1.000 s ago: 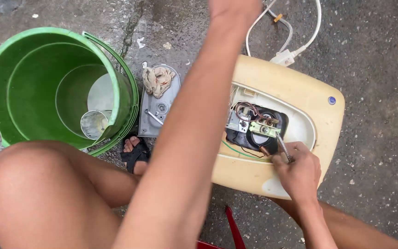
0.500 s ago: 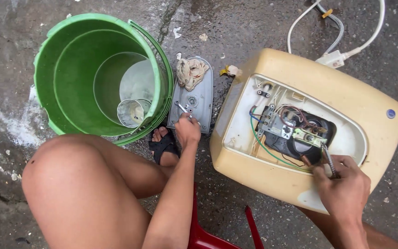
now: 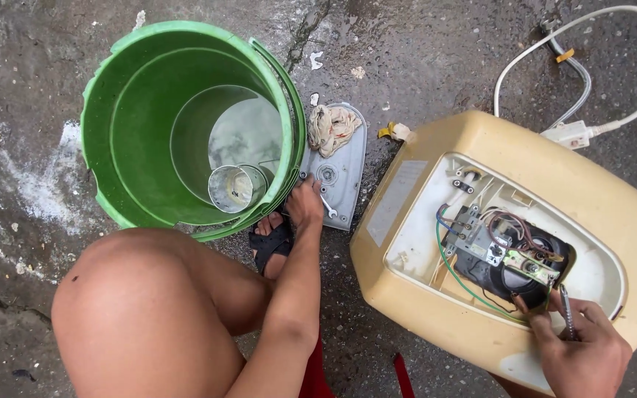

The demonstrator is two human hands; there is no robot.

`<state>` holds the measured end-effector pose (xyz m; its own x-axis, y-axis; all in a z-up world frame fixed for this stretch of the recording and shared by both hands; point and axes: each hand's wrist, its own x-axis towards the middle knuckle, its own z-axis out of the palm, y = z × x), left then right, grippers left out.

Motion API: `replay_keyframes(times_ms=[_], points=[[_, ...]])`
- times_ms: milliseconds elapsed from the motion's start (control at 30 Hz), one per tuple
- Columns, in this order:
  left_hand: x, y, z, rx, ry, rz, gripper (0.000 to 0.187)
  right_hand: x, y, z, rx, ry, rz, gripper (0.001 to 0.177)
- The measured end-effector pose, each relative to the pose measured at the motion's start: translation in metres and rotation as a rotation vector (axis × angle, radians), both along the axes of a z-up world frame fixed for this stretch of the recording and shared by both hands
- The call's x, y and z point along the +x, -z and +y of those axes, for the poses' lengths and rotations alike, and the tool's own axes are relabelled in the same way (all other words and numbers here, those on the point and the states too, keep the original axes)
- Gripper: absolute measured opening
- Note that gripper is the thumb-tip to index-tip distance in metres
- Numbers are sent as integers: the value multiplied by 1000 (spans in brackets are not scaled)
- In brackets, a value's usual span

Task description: The person sits on a red stool and uses a screwdriver to work on the internal wiring and components of a beige appliance. They manipulate wires and tighten screws within the device's open casing.

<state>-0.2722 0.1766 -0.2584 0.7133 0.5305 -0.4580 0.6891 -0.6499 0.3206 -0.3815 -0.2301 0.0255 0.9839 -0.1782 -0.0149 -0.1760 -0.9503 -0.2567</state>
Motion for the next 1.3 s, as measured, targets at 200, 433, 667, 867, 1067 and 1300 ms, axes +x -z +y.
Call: replay_keyframes(times_ms=[200,433,667,867,1067,1300], points=[[-4,15,-6,59,1,-122,18,2,4,0,12,48,5,40],[-9,17,-9,-43,-146,-287,8,5,-2,0,33,40,34,36],[69,-11,-32,-1,21,-547,15,1,0,-6,-9,46,67,37],[127,-2,-34,-58,-75,-375,18,1,3,-7,4,23,31,31],[121,-5,-45,172,162,-425,16,-3,11,-15,-3,12,54,29],[123,-36,-70,161,48,-473,16,-4,16,-22,-21,-10,19,36]])
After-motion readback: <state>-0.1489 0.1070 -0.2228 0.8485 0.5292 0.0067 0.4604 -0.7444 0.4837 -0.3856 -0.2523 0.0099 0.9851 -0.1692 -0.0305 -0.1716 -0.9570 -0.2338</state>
